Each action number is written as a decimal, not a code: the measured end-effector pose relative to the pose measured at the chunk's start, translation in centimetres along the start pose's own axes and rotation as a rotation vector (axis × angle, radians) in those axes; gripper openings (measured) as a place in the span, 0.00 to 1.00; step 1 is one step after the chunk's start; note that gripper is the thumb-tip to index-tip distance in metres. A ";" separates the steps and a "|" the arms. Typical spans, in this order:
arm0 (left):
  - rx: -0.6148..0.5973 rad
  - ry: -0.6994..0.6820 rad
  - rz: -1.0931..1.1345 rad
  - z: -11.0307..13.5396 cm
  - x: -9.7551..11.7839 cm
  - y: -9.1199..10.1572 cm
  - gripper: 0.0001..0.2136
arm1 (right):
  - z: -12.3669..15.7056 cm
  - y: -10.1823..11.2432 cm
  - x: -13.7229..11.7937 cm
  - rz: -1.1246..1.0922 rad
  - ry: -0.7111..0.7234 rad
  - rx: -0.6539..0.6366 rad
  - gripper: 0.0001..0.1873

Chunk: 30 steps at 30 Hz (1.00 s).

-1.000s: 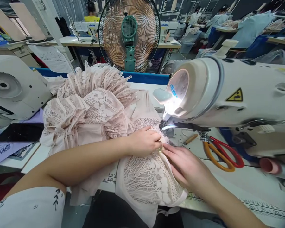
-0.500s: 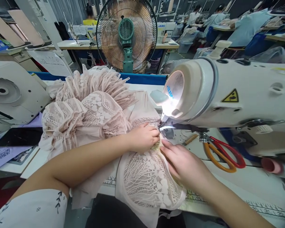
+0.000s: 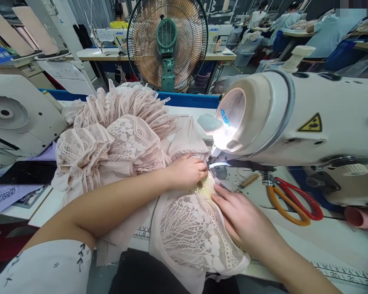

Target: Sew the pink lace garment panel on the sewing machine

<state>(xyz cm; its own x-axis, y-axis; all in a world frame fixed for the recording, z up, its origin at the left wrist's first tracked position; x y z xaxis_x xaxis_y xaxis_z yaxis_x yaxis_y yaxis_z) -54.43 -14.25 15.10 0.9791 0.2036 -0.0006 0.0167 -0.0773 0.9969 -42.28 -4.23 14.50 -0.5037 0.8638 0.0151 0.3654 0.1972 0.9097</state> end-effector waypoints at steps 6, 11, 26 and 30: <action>0.007 0.079 -0.045 -0.3 -0.7 0.1 0.12 | 0.4 -0.2 0.5 -0.087 -0.037 0.014 0.17; -0.020 0.142 -0.080 -0.6 -1.4 -0.3 0.14 | 2.4 0.8 1.5 -0.463 -0.460 -0.043 0.18; -0.224 0.037 0.701 1.3 6.2 3.7 0.09 | 1.2 4.9 -1.8 -0.385 -0.369 0.318 0.05; -0.044 0.368 1.004 1.7 3.1 2.5 0.15 | 3.5 2.9 -0.8 -0.634 -0.825 0.281 0.28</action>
Point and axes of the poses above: each hand's wrist, its own z-axis away from the middle knuckle, its own y-axis out of the back of the hand, x = y × z, the point moved 5 cm from there along -z, towards the middle knuckle, and after that the axes turned 2 degrees about x, right-handed, at the moved point
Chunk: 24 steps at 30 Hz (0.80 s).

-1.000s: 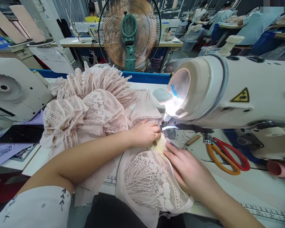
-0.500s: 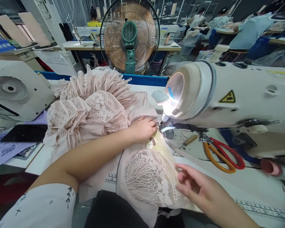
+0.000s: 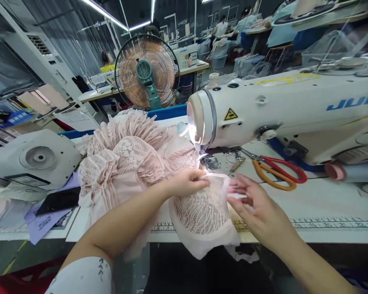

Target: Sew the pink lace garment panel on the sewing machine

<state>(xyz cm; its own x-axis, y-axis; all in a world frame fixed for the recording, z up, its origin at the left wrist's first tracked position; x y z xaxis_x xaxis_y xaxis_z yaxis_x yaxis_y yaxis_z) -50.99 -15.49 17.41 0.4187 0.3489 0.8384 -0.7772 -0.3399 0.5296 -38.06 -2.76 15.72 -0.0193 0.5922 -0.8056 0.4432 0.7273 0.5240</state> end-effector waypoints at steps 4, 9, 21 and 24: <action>0.073 0.063 0.141 0.7 -1.7 0.7 0.16 | 4.2 -2.1 1.0 -0.185 -0.143 -0.376 0.37; 0.122 0.133 -0.115 3.1 -1.2 0.9 0.15 | 8.6 -3.7 -0.8 -0.225 0.001 -0.555 0.37; 0.782 0.165 0.231 9.1 1.4 11.1 0.06 | 0.0 -6.5 -12.2 -0.345 0.131 -0.643 0.19; 0.917 0.172 0.293 12.3 0.5 12.2 0.15 | -5.0 -7.9 -16.5 -0.350 0.168 -0.552 0.20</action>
<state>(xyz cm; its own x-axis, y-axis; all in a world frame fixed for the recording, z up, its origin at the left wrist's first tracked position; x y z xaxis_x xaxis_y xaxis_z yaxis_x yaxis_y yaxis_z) -54.51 -30.20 25.93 0.1367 0.2404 0.9610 -0.1423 -0.9553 0.2592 -45.74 -16.51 26.27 -0.2375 0.3027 -0.9230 -0.1364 0.9304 0.3402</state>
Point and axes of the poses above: each hand's wrist, its own z-axis away from the middle knuckle, its own y-axis out of the back of the hand, x = y × z, the point moved 5 cm from there along -z, towards the middle knuckle, and after that the axes turned 2 degrees about x, right-handed, at the moved point
